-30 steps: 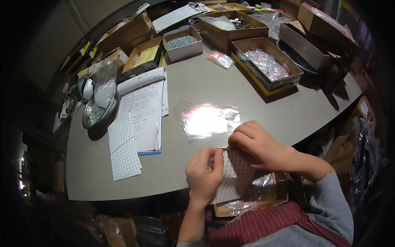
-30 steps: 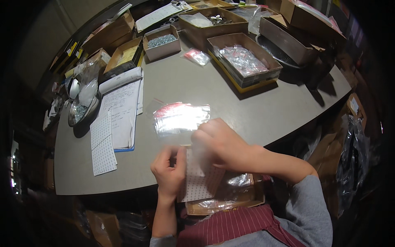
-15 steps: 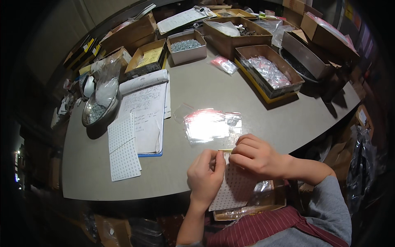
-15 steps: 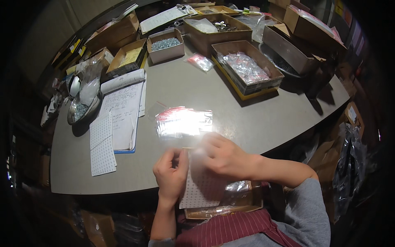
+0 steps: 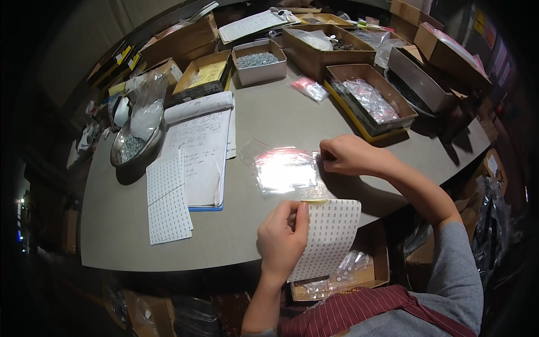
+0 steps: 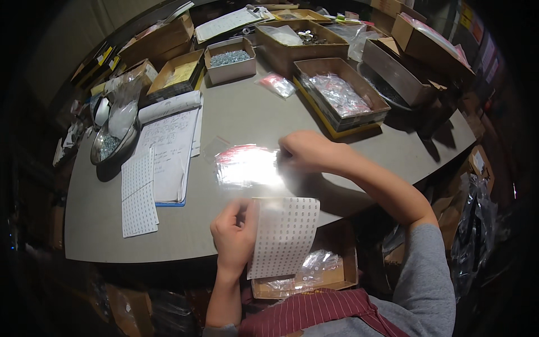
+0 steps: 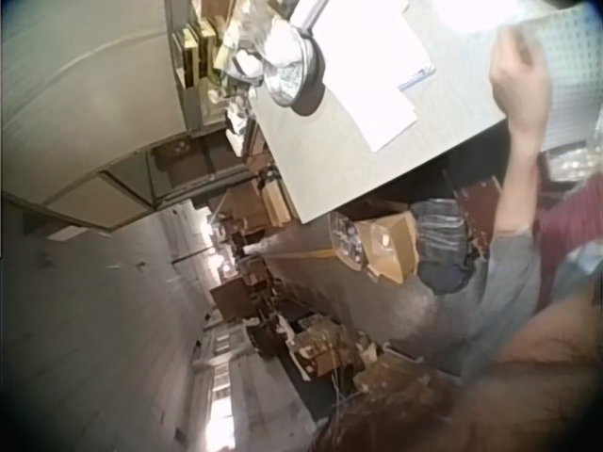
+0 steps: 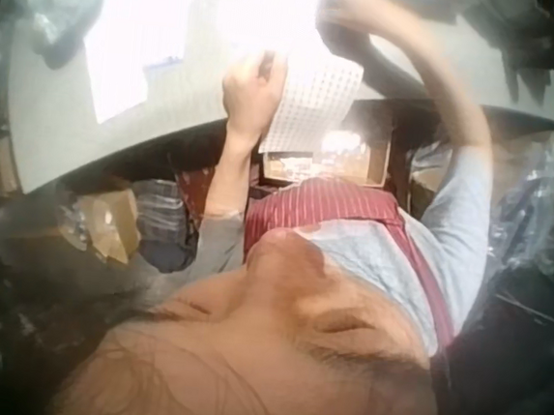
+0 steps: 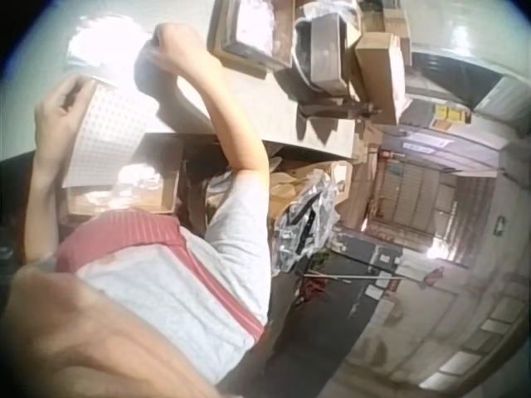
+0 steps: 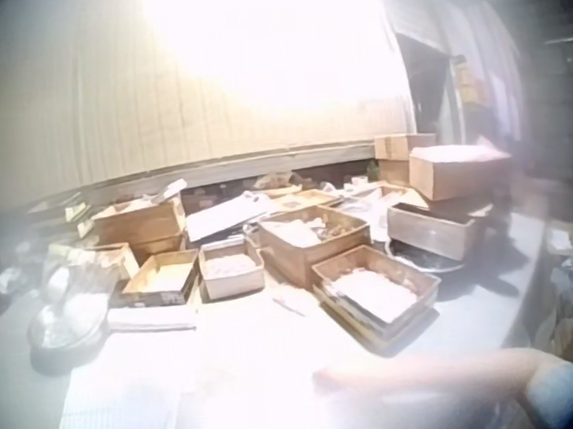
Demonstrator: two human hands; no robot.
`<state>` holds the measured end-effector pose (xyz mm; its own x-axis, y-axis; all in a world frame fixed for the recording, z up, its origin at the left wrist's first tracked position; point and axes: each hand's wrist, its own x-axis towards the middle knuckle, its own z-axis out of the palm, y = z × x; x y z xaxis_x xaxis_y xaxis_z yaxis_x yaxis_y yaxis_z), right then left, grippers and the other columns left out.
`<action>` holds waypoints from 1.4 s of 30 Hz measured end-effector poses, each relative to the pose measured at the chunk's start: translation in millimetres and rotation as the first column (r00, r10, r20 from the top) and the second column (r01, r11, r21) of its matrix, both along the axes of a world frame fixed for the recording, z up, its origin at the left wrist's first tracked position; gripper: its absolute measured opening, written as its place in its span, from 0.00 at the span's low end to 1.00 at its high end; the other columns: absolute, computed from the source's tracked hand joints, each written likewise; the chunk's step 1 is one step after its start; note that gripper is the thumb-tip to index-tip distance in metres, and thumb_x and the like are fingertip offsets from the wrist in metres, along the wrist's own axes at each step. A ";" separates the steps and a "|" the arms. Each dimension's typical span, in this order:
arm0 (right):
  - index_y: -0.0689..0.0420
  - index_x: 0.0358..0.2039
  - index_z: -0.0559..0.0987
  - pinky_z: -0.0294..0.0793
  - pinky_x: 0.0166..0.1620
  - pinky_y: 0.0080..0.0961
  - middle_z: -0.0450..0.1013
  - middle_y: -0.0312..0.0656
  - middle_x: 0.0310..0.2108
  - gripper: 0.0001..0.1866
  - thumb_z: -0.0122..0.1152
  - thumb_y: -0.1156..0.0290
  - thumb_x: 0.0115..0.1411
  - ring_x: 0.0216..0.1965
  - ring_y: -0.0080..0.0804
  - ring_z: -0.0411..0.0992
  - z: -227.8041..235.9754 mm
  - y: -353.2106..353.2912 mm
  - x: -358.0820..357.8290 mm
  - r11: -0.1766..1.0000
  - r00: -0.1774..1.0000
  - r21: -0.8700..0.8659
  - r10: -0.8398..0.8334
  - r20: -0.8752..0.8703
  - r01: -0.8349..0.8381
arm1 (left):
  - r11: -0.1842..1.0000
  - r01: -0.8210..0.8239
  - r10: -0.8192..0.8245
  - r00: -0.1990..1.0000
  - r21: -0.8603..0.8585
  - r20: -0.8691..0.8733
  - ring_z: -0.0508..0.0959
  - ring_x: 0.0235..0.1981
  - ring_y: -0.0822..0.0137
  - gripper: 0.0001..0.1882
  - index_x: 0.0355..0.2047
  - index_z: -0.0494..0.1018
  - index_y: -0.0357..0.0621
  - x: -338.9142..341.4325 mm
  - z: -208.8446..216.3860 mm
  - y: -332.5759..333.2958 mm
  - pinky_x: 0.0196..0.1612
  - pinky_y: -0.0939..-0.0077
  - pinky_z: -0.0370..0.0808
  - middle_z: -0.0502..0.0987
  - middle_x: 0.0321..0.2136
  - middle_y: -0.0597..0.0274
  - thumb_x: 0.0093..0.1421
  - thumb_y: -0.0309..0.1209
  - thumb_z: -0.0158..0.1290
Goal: The person repeatedly peels small adhesive labels from a perforated sheet and places them onto small clear plastic bags on a cluttered work table. The person handles the label sheet and bags by hand, moving the bags aside as needed.
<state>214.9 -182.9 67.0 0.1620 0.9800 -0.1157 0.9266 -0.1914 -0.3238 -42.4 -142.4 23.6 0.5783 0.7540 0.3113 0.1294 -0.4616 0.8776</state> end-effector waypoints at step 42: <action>0.61 0.46 0.82 0.78 0.45 0.34 0.75 0.45 0.40 0.16 0.62 0.79 0.55 0.43 0.41 0.77 -9.8 -140.8 -35.2 0.905 0.754 0.231 0.426 -0.499 -0.358 | 0.898 0.268 -0.041 0.841 -0.349 0.540 0.74 0.31 0.79 0.06 0.36 0.76 0.33 -18.1 -11.9 4.0 0.37 0.85 0.69 0.79 0.30 0.65 0.68 0.25 0.55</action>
